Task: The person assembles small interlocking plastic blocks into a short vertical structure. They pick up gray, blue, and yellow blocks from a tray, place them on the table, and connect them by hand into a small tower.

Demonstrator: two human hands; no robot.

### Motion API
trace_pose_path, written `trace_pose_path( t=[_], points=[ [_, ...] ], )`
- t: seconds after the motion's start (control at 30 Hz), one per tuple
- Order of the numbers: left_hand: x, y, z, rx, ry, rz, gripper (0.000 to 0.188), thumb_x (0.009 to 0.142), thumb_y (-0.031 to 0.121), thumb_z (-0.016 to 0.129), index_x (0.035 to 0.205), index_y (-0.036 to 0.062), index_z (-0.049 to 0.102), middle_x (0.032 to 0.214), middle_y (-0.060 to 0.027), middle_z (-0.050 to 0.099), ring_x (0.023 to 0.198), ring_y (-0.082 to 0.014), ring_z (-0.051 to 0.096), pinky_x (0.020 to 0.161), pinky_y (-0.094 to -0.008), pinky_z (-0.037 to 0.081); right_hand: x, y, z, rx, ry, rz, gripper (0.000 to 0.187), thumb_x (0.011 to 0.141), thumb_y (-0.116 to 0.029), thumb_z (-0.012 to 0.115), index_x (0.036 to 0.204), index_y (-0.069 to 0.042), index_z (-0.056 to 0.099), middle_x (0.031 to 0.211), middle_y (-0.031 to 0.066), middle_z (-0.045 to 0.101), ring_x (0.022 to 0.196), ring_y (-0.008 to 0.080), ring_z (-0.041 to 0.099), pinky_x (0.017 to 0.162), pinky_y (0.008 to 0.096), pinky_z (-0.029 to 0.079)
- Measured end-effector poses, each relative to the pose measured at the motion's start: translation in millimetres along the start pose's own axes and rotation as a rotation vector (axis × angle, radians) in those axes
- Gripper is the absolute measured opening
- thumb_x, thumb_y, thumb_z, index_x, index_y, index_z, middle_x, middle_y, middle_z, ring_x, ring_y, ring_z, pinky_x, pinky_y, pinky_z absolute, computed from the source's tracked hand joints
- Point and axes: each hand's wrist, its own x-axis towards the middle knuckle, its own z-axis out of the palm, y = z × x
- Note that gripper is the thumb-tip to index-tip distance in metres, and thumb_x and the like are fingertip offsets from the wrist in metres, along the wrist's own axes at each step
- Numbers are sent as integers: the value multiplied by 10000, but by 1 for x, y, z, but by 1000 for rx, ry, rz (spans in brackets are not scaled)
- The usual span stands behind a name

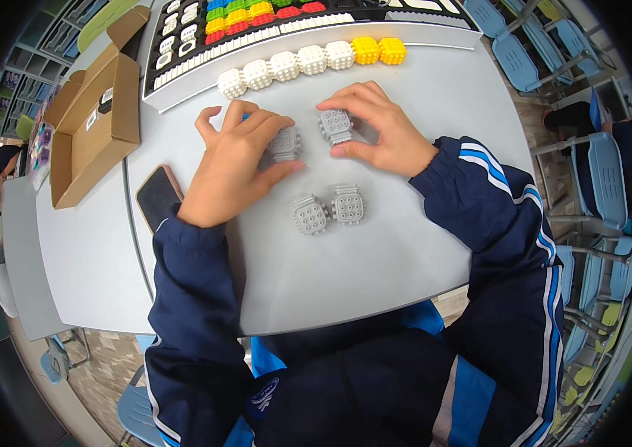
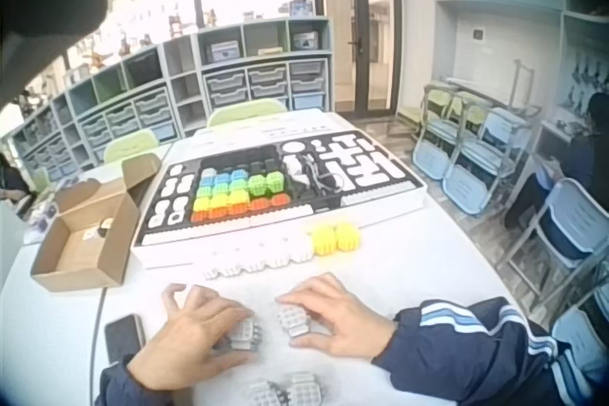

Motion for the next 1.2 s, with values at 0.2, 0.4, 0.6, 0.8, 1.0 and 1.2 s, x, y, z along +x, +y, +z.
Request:
trace_pose_path(
  t=[0.2,0.4,0.6,0.8,1.0,1.2],
  points=[
    [1,13,17,112,108,-67,432,733,175,839,1131,87,696,1054,-12,664,1092,-245,538,1013,-556,233,-2,-10,3,-74,47,3,552,744,6,810,1263,-66,636,1122,106,607,986,283,611,829,360,530],
    [0,12,22,115,142,-34,413,710,131,798,1105,66,698,1015,-37,637,1073,-261,524,952,-579,245,0,-10,8,-111,69,-49,544,743,52,780,1256,-47,628,1123,125,609,956,296,618,804,359,539],
    [2,16,14,120,89,-64,436,757,187,812,1157,76,682,1038,-26,638,1080,-257,525,973,-605,249,0,-4,3,-41,-7,-8,546,809,-173,812,1300,-40,615,1188,131,606,1129,335,552,998,412,461],
    [3,23,2,78,-20,-183,557,766,221,853,1265,92,642,1092,-24,671,1123,-247,530,1045,-582,222,-2,-5,7,-116,23,-57,613,826,-195,802,1389,-104,577,1251,114,584,1149,331,535,1031,419,438],
    [1,21,-2,112,-24,-120,598,749,165,843,1303,118,621,1168,-16,662,1163,-255,516,1070,-598,204,-1,-3,4,-177,-21,-87,638,828,-189,797,1417,-123,561,1290,114,568,1179,331,510,1046,437,425],
    [-4,17,-6,102,-62,-164,583,757,154,833,1299,130,619,1212,-15,653,1179,-261,511,1084,-585,205,3,-9,-6,-133,0,-91,655,815,-179,819,1410,-81,563,1335,141,588,1271,347,503,1104,426,409]
  ],
)
